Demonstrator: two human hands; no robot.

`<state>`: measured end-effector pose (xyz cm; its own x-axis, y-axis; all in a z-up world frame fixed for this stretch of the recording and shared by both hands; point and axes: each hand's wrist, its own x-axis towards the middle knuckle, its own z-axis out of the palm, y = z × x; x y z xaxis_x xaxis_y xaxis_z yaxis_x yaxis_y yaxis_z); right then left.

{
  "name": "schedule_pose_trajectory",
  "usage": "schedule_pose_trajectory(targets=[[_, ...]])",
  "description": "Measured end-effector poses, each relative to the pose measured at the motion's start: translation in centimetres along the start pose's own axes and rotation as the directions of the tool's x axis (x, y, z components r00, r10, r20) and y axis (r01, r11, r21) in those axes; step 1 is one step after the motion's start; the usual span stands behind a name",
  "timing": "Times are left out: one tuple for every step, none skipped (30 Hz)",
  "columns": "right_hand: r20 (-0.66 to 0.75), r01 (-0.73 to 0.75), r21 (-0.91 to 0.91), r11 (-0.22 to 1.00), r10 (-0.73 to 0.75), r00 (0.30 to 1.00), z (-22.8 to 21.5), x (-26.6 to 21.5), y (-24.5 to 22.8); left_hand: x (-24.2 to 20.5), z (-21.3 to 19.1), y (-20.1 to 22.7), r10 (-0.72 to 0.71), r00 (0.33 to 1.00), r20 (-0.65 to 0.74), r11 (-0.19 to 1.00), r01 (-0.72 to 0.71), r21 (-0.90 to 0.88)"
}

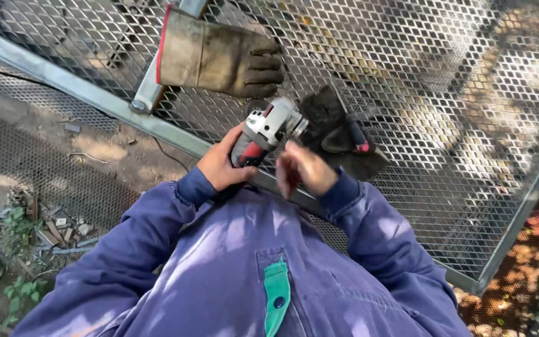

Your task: Repairing an angle grinder by using a screwdriver to adjust the head assembly

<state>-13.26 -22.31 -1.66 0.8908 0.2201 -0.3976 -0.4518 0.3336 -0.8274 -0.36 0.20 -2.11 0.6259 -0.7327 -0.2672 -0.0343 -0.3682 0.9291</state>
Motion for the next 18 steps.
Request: schedule_pose_trajectory(targets=[[0.005,0.001,0.002,1.0,-0.001,1.0,-0.5,0.2,-0.6,0.0,-0.6,0.7,-0.003,1.0,-0.004,1.0,0.003,0.003],[-0.152,0.053,-0.177,0.983,-0.081,0.985,-1.2,-0.1,-1.2,0.0,-0.6,1.5,0.024,1.0,0.005,1.0,-0.024,-0.003],[-0.287,0.074,-0.357,0.931,-0.184,0.94,-1.9,-0.4,-1.8,0.1,-0.7,2.2,0.051,0.999,0.014,0.999,-0.051,-0.009],[-0.271,0.082,-0.366,0.927,-0.19,0.944,-1.7,-0.5,-3.3,0.4,-0.7,2.1,0.055,0.998,-0.004,0.998,-0.055,-0.006],[-0.29,0.146,-0.759,0.634,-0.53,0.797,-1.5,-0.7,-4.7,0.7,-0.8,1.9,0.059,0.998,0.01,0.998,-0.059,0.009],[-0.15,0.043,-0.975,0.218,-0.791,0.594,-0.9,-1.8,-5.5,0.3,-0.3,1.7,0.049,0.998,0.045,0.999,-0.05,0.017],[-0.155,0.04,-0.974,0.223,-0.784,0.601,-0.8,-1.2,-5.4,0.0,-0.4,1.6,0.041,0.998,0.048,0.999,-0.041,0.011],[-0.028,-0.012,-1.0,0.026,-0.847,0.531,-0.8,-0.8,-5.4,0.1,-0.5,1.6,0.049,0.998,0.044,0.999,-0.049,0.004],[0.112,-0.079,-0.983,-0.168,-0.877,0.467,-1.0,-0.3,-5.5,0.2,-0.6,1.7,0.057,0.998,0.039,0.998,-0.057,-0.003],[0.118,-0.083,-0.981,-0.174,-0.883,0.454,-1.2,-0.1,-4.9,0.2,-0.6,1.9,0.07,0.997,0.038,0.997,-0.071,0.006],[0.058,-0.162,-0.974,-0.161,-0.86,0.507,-1.4,0.1,-4.4,0.3,-0.6,2.2,0.053,0.998,0.046,0.998,-0.054,0.033],[-0.011,-0.237,-0.96,-0.149,-0.825,0.565,-1.3,0.0,-3.6,-0.3,-0.4,2.3,0.022,0.998,0.054,0.998,-0.025,0.052],[-0.01,-0.236,-0.96,-0.149,-0.826,0.563,-0.7,0.5,-4.2,0.3,-0.8,2.3,0.023,0.998,0.053,0.998,-0.026,0.054],[-0.311,0.045,-0.861,0.506,-0.596,0.741,0.1,0.5,-4.4,0.3,-0.7,2.2,0.023,0.999,0.03,0.999,-0.024,0.04],[-0.332,0.116,-0.296,0.948,-0.216,0.918,0.9,0.5,-4.6,0.2,-0.6,2.1,0.023,1.0,0.008,0.999,-0.023,0.027],[-0.338,0.114,-0.294,0.949,-0.215,0.916,1.5,0.0,-5.3,-0.1,-0.5,2.5,0.023,1.0,0.015,0.999,-0.024,0.026],[-0.231,0.125,-0.513,0.849,-0.277,0.933,2.2,-0.5,-6.1,-0.5,-0.6,3.0,-0.011,1.0,0.029,1.0,0.01,0.023],[-0.1,0.162,-0.708,0.688,-0.325,0.94,2.3,-0.3,-7.4,0.0,-1.0,3.6,-0.028,0.999,0.03,0.999,0.027,0.03]])
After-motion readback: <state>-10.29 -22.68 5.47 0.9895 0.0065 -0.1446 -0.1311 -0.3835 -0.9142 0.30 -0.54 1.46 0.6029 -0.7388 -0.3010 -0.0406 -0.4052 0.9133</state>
